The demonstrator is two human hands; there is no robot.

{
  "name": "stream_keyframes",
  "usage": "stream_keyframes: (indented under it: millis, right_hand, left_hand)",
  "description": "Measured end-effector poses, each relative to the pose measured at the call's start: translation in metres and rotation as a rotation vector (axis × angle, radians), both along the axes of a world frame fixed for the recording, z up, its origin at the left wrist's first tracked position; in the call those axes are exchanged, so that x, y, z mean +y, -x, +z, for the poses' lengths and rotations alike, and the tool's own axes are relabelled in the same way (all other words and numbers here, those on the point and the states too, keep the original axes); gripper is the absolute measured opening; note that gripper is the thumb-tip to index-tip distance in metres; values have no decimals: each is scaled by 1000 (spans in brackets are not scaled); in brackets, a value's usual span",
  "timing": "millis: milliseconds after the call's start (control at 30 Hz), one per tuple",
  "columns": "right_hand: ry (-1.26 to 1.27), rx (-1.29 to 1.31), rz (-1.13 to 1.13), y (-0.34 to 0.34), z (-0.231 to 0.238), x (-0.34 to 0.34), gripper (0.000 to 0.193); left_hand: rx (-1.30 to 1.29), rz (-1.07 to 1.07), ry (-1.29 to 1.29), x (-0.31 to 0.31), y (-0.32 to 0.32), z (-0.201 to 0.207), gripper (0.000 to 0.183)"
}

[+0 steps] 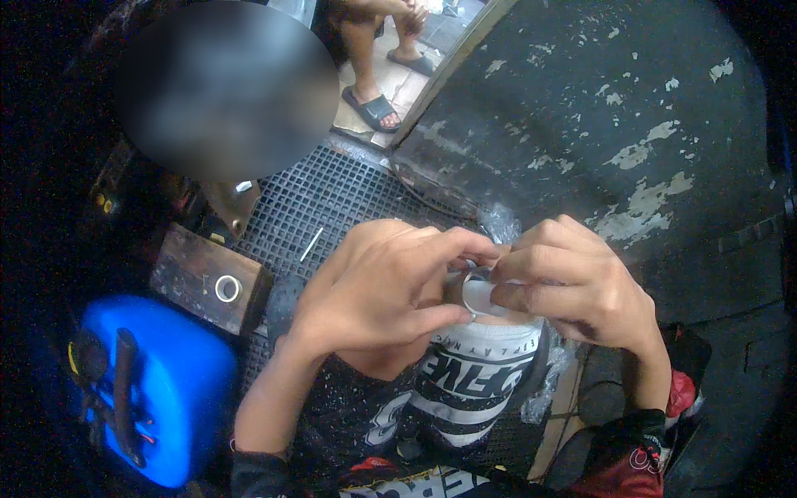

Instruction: The person applies tape to the top of a motorcycle fork tube after cleaning it with a cloth. They wrap the white tape around the circular opening by hand while holding the fork upright.

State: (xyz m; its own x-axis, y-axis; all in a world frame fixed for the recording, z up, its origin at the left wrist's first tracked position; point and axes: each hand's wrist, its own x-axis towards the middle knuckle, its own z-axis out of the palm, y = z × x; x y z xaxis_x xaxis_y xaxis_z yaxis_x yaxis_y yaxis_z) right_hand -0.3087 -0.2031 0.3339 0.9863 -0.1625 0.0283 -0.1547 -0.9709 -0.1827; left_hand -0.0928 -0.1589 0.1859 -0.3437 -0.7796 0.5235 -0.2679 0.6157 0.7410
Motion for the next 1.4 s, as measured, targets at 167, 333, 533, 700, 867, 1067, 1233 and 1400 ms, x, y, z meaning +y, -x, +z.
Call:
stream_keyframes:
  millis: [167, 333, 533, 700, 867, 1067, 1233, 1400]
  right_hand:
    - [7, 16, 2, 0, 1, -1, 36]
    - [52, 40, 1, 1, 6, 2, 34]
    - [70, 67, -34, -1, 4, 0, 30]
    - [41, 37, -36, -3, -2, 0, 29]
    - [31, 68, -1, -3, 1, -3, 29]
    - [0, 110, 14, -2, 3, -8, 33]
    - [-5, 72, 18, -5, 2, -10, 28]
    - [-27, 57, 40, -6, -3, -15, 33]
  left_hand:
    - [-1, 15, 23, 0, 1, -3, 62]
    - [-21, 8, 22, -1, 1, -2, 63]
    - [-14, 2, 19, -2, 1, -5, 63]
    - [-44, 6, 16, -1, 1, -3, 65]
    - [-46, 1, 9, -1, 0, -3, 64]
    - [-49, -4, 24, -2, 0, -5, 65]
    - [-32, 7, 36, -1, 1, -4, 65]
    - [-34, 79, 73, 1, 2, -6, 62]
